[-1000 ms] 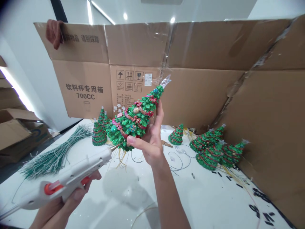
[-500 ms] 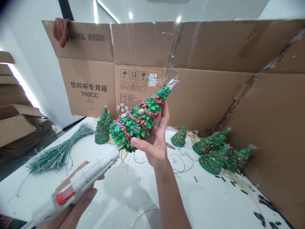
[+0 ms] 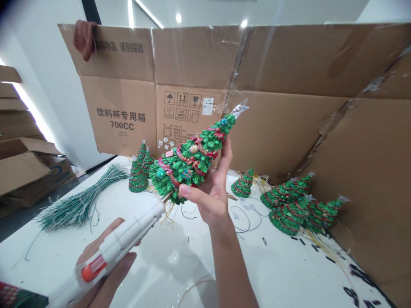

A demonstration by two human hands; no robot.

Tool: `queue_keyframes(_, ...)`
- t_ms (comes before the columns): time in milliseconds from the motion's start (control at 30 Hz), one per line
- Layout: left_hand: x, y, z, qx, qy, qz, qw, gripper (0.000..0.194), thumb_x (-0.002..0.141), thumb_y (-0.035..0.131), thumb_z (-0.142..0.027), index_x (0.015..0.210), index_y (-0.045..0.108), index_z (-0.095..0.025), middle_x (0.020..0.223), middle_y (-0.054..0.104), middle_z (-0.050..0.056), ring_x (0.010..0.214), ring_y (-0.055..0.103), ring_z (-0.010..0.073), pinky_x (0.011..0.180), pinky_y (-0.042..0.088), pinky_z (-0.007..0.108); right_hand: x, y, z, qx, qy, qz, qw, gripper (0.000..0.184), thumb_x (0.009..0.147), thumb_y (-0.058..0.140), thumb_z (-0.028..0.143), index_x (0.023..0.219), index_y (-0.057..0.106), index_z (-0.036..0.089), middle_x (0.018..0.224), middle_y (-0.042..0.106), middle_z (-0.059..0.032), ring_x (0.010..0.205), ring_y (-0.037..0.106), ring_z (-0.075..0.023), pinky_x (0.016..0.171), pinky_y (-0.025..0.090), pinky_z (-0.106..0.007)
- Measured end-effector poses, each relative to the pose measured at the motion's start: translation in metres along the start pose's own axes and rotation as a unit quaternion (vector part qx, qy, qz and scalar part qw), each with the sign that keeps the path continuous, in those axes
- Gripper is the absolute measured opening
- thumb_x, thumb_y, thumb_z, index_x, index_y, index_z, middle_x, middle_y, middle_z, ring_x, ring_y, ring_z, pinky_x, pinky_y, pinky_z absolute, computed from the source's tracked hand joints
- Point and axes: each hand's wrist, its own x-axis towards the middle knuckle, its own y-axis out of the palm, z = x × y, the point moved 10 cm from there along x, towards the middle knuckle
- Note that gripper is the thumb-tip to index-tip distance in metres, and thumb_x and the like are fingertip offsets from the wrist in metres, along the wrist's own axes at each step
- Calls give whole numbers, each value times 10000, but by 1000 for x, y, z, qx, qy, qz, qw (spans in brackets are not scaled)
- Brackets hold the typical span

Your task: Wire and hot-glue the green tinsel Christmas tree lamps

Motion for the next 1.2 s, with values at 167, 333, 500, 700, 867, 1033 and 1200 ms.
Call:
queue_keyframes(167,2,3,10,-4,-11,12,1000,350,1007,556,-590,871,748,-331,841,711,52,724,680,261,695,607,350,0,-2,-1,2,8,-13,1000,1148,694,913,360,1609,276,634,1700,446,57,1423,594,-397,1138,535,-741)
queue_keyframes(333,-1,4,9,23,-11,-5,1000,260,1033,601,-468,882,702,-281,814,691,31,687,652,209,666,549,298,0,-1,-1,9,0,-1,1000,1121,707,907,352,1600,291,639,1698,451,64,1455,579,-395,1169,511,-735)
queue_keyframes(500,-5,5,11,70,-2,-30,997,198,1040,600,-363,871,637,-266,772,666,11,625,595,178,624,494,274,0,-2,0,-3,-4,-6,1000,1096,704,907,343,1584,327,645,1699,445,76,1520,517,-399,1160,522,-730)
queue_keyframes(700,-5,7,29,19,-16,-16,1000,289,1043,613,-492,908,715,-258,775,674,41,625,628,194,567,527,273,2,-2,1,-18,-13,-8,1000,1086,703,900,367,1583,331,652,1700,439,93,1533,498,-405,1143,536,-727)
queue_keyframes(867,-6,5,32,4,-29,-23,999,287,1023,645,-527,989,763,-268,790,687,42,632,644,198,582,552,275,1,-1,0,-12,-6,0,1000,1089,715,903,373,1582,311,667,1718,418,96,1493,541,-401,1115,556,-723)
queue_keyframes(1033,-5,3,15,13,-8,-26,1000,356,1004,604,-618,1044,775,-308,934,761,68,755,718,240,691,626,313,0,-1,0,-3,-5,-8,1000,1063,719,912,370,1567,339,661,1692,454,95,1480,555,-392,1109,571,-707)
queue_keyframes(1200,-3,2,11,-13,-14,-28,999,454,966,636,-665,1203,775,-304,1097,793,101,927,769,306,727,664,355,2,2,-3,-5,5,-7,1000,1145,709,921,343,1605,271,633,1716,439,63,1450,588,-394,1072,609,-673)
